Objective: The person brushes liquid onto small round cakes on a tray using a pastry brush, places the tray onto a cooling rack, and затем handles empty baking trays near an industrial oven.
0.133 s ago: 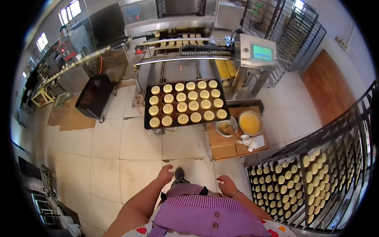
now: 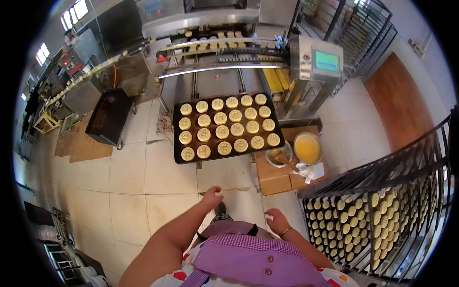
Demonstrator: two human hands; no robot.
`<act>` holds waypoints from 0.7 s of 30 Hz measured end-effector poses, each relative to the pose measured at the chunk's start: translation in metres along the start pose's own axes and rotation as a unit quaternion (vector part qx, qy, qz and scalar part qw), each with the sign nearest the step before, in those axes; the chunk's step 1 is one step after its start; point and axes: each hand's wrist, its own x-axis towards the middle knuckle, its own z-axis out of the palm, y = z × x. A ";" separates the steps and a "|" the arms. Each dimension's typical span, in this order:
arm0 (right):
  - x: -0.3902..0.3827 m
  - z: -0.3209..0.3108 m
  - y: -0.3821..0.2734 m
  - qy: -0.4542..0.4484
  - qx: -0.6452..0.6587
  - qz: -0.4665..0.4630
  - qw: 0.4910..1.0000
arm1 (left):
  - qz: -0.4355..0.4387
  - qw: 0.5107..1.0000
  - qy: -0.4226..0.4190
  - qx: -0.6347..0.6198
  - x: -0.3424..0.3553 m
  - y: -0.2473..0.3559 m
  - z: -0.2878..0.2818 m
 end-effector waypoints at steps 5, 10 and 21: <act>0.052 -0.021 0.047 0.115 -0.046 -0.017 0.992 | -0.225 0.891 -0.012 -0.395 0.095 0.032 0.017; 0.119 -0.062 0.127 0.235 -0.008 0.186 0.954 | -0.231 0.805 0.083 -0.540 0.166 0.049 0.024; 0.192 -0.103 0.310 0.311 0.238 0.371 0.842 | -0.257 0.744 0.232 -0.572 0.203 0.077 0.055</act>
